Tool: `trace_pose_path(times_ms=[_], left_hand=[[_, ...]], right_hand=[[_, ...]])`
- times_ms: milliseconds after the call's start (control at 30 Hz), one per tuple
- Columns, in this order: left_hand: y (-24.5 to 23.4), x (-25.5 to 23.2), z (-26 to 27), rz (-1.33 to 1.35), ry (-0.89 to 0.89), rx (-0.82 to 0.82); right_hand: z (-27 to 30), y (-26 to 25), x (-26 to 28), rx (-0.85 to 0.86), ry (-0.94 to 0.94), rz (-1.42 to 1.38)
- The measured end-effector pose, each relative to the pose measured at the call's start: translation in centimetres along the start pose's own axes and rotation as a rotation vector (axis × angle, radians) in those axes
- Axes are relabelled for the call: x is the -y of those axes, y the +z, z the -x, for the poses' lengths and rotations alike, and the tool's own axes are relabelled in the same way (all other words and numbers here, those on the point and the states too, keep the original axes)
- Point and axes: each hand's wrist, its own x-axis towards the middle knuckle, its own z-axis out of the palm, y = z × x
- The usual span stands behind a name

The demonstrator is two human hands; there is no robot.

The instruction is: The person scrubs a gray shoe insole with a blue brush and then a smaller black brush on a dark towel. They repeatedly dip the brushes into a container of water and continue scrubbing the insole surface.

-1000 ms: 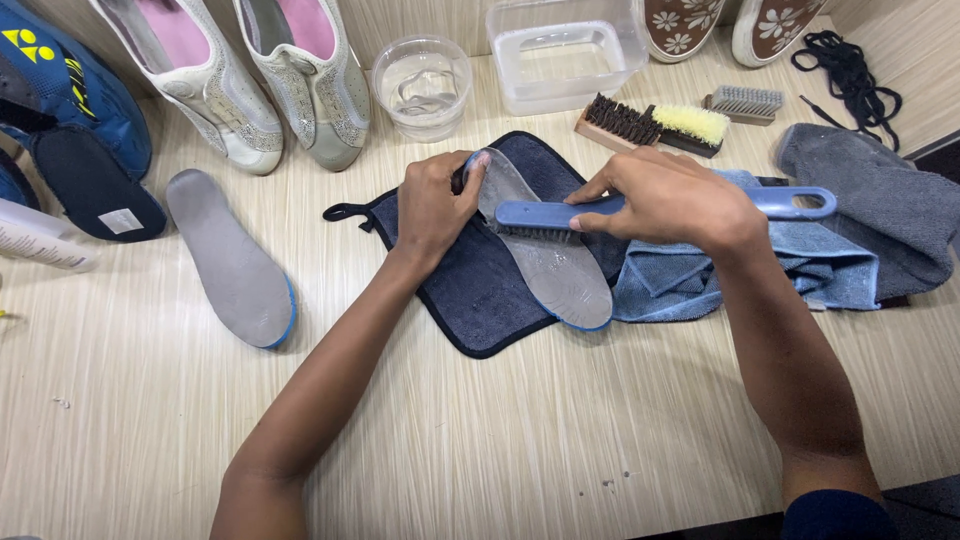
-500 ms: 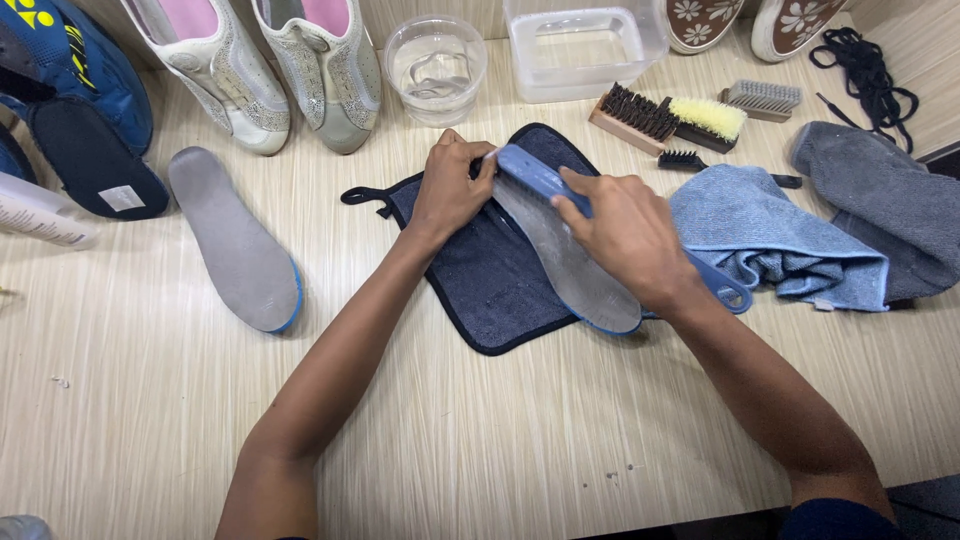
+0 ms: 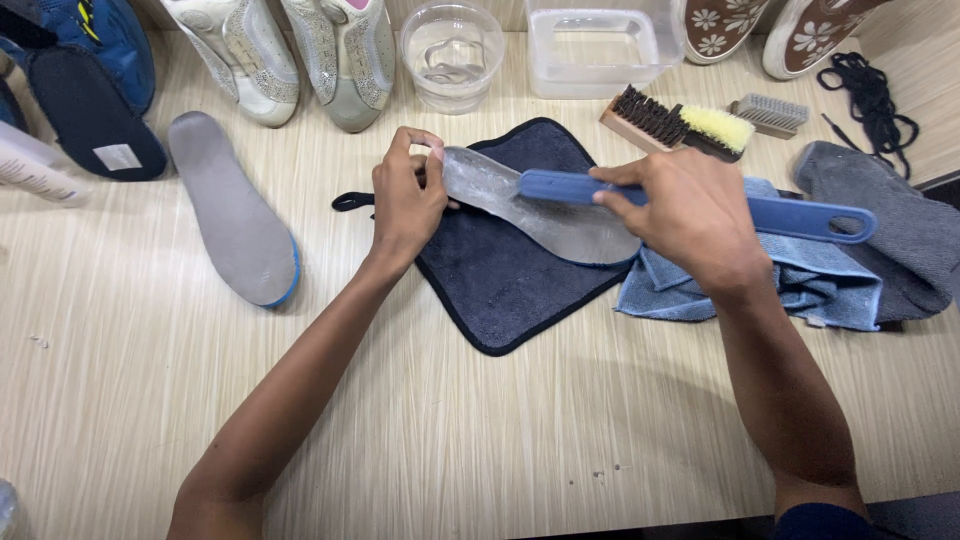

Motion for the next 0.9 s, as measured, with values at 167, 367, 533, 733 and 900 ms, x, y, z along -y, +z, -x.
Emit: trace_pose_path(times_ms=[167,367,533,733,900], left_hand=[[0.5,0.4,2.3,0.287,-0.190,0.023],[0.6,1.5,3.0,0.189,-0.092,-0.080],[1.7,1.4,3.4,0.148,0.060,-0.146],[0.1,1.1,0.5,-0.002,0.106,-0.168],[2.9,0.7,-3.3,-0.747,0.310,0.193]], right_hand=[[-1.6,2.5,2.6,-0.041,-0.057,-0.187],[-3.3,3.7,-1.3,-0.069,-0.045,-0.217],[-3.1,4.6,-0.2,-0.149,-0.157,-0.116],[-3.8,4.1,-2.0,-0.251,-0.076,-0.036],[-5.7,5.5,-0.7,-0.428,-0.155,0.049]])
